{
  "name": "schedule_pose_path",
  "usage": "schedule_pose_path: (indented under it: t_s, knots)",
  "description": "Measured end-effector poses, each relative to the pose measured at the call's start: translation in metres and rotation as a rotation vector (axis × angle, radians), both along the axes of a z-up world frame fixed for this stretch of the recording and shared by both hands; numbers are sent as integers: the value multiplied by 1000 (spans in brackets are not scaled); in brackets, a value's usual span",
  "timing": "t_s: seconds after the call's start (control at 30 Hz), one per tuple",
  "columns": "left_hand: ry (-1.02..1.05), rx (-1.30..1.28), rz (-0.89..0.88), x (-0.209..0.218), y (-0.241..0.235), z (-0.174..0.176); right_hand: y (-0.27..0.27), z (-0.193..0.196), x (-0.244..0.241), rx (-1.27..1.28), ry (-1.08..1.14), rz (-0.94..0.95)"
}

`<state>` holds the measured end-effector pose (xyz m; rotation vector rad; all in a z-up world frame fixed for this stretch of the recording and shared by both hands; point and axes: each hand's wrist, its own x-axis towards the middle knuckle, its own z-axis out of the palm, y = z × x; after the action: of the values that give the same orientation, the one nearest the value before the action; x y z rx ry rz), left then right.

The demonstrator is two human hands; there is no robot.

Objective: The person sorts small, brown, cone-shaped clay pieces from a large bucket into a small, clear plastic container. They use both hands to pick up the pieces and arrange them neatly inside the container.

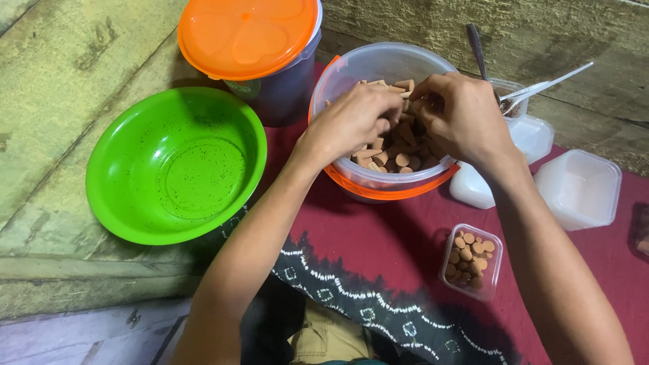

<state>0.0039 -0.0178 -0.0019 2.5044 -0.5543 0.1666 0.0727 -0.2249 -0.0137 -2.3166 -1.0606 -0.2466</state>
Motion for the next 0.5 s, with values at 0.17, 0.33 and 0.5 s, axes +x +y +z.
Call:
schedule_pose_path:
  t_s: [0.17,0.33,0.5]
  knots:
    - [-137,-99,160,13,12,-24,0,-3,-1,-2,-33,13]
    - [-410,-193,255,1,8,-11,4,13,-13,-47,-58,22]
    - [-388,-388,301,-5,7,3,6,27,-21,-64,84,33]
